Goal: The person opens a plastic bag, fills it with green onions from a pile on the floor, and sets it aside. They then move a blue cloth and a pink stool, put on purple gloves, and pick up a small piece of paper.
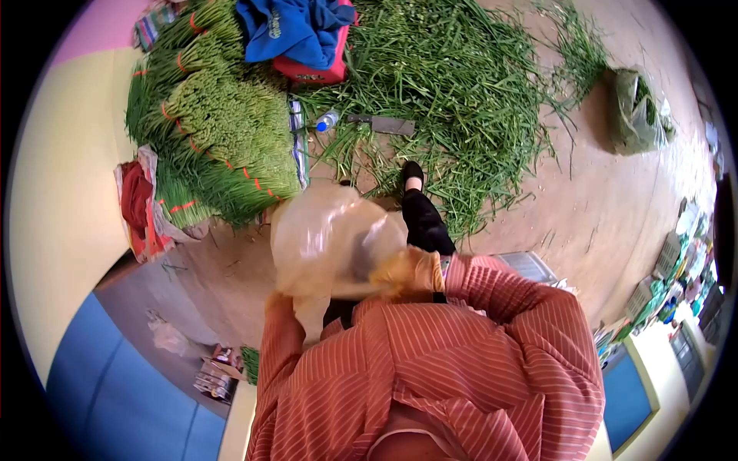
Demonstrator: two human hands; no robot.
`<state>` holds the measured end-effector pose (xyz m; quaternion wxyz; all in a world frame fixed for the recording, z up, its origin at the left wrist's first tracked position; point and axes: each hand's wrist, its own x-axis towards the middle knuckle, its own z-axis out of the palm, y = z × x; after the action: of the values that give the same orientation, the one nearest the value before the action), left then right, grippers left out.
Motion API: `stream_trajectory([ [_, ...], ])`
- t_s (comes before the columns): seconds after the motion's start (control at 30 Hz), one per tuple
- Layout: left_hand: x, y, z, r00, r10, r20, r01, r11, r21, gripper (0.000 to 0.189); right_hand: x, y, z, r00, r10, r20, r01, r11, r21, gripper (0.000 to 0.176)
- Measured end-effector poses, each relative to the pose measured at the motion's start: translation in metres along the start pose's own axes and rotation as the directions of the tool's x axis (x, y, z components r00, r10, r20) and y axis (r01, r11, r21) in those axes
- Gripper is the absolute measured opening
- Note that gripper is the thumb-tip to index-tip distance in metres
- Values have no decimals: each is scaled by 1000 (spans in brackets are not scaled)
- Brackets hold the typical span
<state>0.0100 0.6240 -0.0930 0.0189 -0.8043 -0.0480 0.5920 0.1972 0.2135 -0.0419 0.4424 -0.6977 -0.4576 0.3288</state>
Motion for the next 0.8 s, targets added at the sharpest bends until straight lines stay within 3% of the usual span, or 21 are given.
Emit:
stream_trajectory([
  [0.03,-11,-3,19,990,-124,64,135,967,-217,31,-2,-11,-19,948,170,268,-193,979,61,20],
  [0.07,-28,2,23,961,-245,127,276,870,-409,31,-7,6,-15,985,124,123,-123,992,-17,21],
  [0.1,-44,12,28,937,-293,190,349,800,-489,30,-9,25,-10,998,60,-19,-61,993,-98,22],
  [0.17,-74,42,14,846,-419,330,526,556,-644,32,1,52,-20,920,297,-258,-354,910,-217,24],
  [0.2,-81,52,13,772,-493,402,604,370,-706,34,15,57,-36,865,426,-267,-487,841,-235,24],
  [0.23,-81,57,16,729,-521,443,631,260,-731,34,32,62,-51,792,541,-283,-607,753,-256,25],
  [0.27,-77,60,19,718,-516,467,633,206,-746,34,47,73,-59,775,564,-285,-625,753,-206,26],
  [0.37,-61,57,29,737,-462,493,622,178,-763,34,92,97,-65,745,602,-286,-653,745,-135,31],
  [0.4,-56,54,32,749,-438,497,615,178,-769,35,110,103,-66,717,654,-241,-697,686,-211,32],
  [0.53,-40,43,40,769,-378,515,603,160,-782,35,168,155,-46,777,558,-291,-629,684,-370,35],
  [0.6,-31,39,43,772,-351,529,603,143,-785,36,202,177,-38,712,664,-229,-680,570,-462,36],
  [0.7,-20,43,50,755,-320,572,628,104,-771,36,235,230,-17,758,586,-287,-643,595,-482,36],
  [0.77,-14,51,54,745,-298,597,641,72,-764,37,264,266,-10,652,735,-186,-690,474,-547,51],
  [0.8,-13,59,57,739,-277,615,650,51,-758,37,272,287,-2,670,717,-195,-666,464,-584,56],
])
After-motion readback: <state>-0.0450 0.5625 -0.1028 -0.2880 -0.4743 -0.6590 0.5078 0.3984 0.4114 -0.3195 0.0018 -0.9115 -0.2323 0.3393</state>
